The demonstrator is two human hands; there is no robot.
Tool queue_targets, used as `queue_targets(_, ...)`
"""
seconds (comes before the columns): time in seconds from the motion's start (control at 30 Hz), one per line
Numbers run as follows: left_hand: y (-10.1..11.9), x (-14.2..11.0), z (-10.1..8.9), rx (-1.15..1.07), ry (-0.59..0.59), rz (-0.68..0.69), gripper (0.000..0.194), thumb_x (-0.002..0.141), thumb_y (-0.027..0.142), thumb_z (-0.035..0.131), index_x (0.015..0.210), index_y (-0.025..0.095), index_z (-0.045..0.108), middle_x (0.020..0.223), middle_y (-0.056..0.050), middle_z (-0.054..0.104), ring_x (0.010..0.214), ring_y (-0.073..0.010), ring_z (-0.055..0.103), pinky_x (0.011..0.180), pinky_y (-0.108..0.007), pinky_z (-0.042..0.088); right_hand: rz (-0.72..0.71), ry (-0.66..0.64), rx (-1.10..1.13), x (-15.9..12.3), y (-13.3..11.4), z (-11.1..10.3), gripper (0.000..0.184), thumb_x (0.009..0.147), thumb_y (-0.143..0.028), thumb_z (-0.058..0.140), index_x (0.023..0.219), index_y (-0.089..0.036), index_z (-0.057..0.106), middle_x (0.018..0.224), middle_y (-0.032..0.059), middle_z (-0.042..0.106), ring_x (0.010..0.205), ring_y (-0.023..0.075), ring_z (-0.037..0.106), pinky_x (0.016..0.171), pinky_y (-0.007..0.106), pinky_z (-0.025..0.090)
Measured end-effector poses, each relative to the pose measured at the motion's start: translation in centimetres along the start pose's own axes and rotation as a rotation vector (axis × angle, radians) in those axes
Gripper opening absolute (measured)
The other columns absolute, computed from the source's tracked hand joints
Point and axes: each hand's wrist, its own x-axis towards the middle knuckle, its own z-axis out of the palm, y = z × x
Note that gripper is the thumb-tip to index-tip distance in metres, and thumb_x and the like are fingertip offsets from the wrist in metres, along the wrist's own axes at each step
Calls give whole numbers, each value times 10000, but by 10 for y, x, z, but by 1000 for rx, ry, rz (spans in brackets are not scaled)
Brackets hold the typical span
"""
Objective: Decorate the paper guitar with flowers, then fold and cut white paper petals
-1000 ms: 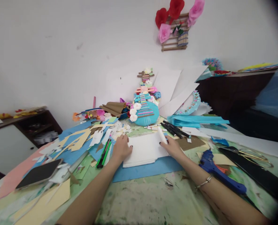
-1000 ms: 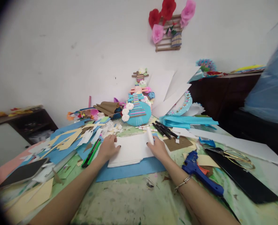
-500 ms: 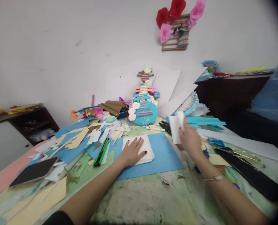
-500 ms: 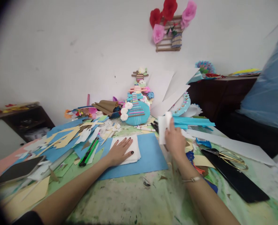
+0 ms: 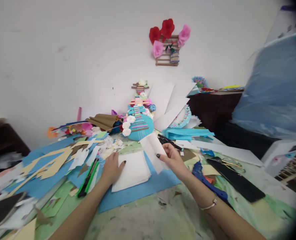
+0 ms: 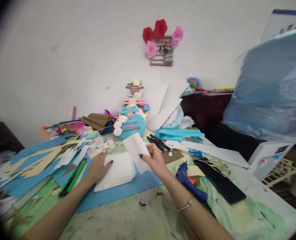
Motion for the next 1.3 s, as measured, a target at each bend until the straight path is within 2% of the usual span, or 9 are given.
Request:
queue_targets(0.17, -15, 6, 1, 1, -117, -23, 605, 817, 429, 423, 1301, 66, 409, 1269, -172, 539, 1196, -294, 480, 1013, -388, 337, -156, 231, 26, 22, -41, -35, 468, 680, -285, 598, 1099, -243, 395, 951, 19, 605, 780, 182, 582, 625, 271, 470)
queue_targets(0.27, -12, 6, 2, 17, -133, -12, 644, 820, 432, 401, 1314, 20, 382, 1330, -198, 481, 1237, -299, 441, 1030, -381, 319, -184, 431, -387, 62, -47, -101, 523, 664, -181, 531, 1168, -207, 391, 1084, 62, 572, 909, 201, 566, 709, 287, 487)
queue_targets(0.33, -9, 6, 0, 5, -144, -15, 637, 818, 434, 398, 1308, 27, 394, 1336, -193, 479, 1234, -303, 446, 1028, -385, 323, 11, 520, -849, 83, -45, -152, 536, 706, -149, 452, 1230, -189, 348, 1114, 81, 562, 902, 186, 569, 690, 262, 482)
queue_targets(0.47, -4, 5, -7, -93, -192, -47, 604, 796, 410, 427, 1315, 102, 397, 1270, -143, 558, 1143, -298, 534, 972, -385, 380, 185, 460, -1106, 94, -39, -229, 456, 657, -76, 488, 1111, -117, 514, 939, 120, 616, 835, 237, 578, 678, 299, 455)
queue_targets(0.57, -1, 5, -12, -161, -177, -82, 646, 756, 379, 480, 1332, 108, 374, 1223, -139, 586, 1118, -292, 548, 951, -373, 400, 207, 360, -1281, 92, -33, -253, 423, 626, -7, 493, 1019, -113, 605, 910, 129, 636, 888, 264, 575, 761, 323, 419)
queue_targets(0.73, -4, 8, -14, -351, -104, -146, 668, 647, 313, 565, 1269, 112, 425, 1203, -130, 564, 981, -247, 601, 820, -322, 477, 146, 218, -1488, 115, -18, -249, 469, 672, 28, 465, 1064, -163, 638, 1064, 135, 622, 1040, 268, 534, 872, 341, 371)
queue_targets(1.07, -12, 7, -15, -531, -160, -256, 801, 603, 353, 617, 1312, 126, 323, 1177, -137, 569, 615, -179, 605, 617, -328, 479, 73, 101, -1642, 142, 29, -187, 474, 812, -145, 491, 1283, -200, 499, 1264, 183, 499, 1150, 358, 427, 892, 547, 347)
queue_targets(1.17, -8, 6, -15, -469, -168, -220, 755, 623, 312, 598, 1310, 147, 334, 1172, -123, 576, 632, -178, 606, 625, -317, 475, -56, 10, -1665, 138, 29, -163, 394, 810, -98, 453, 1181, -159, 573, 1331, 180, 439, 1218, 330, 360, 942, 500, 322)
queue_targets(1.3, -4, 5, -15, -387, -157, -184, 745, 640, 293, 584, 1324, 140, 333, 1199, -129, 560, 811, -234, 618, 701, -332, 467, -250, -281, -1662, 131, 30, -125, 255, 791, -95, 480, 902, -197, 686, 1404, 55, 400, 1293, 251, 283, 1010, 388, 270)
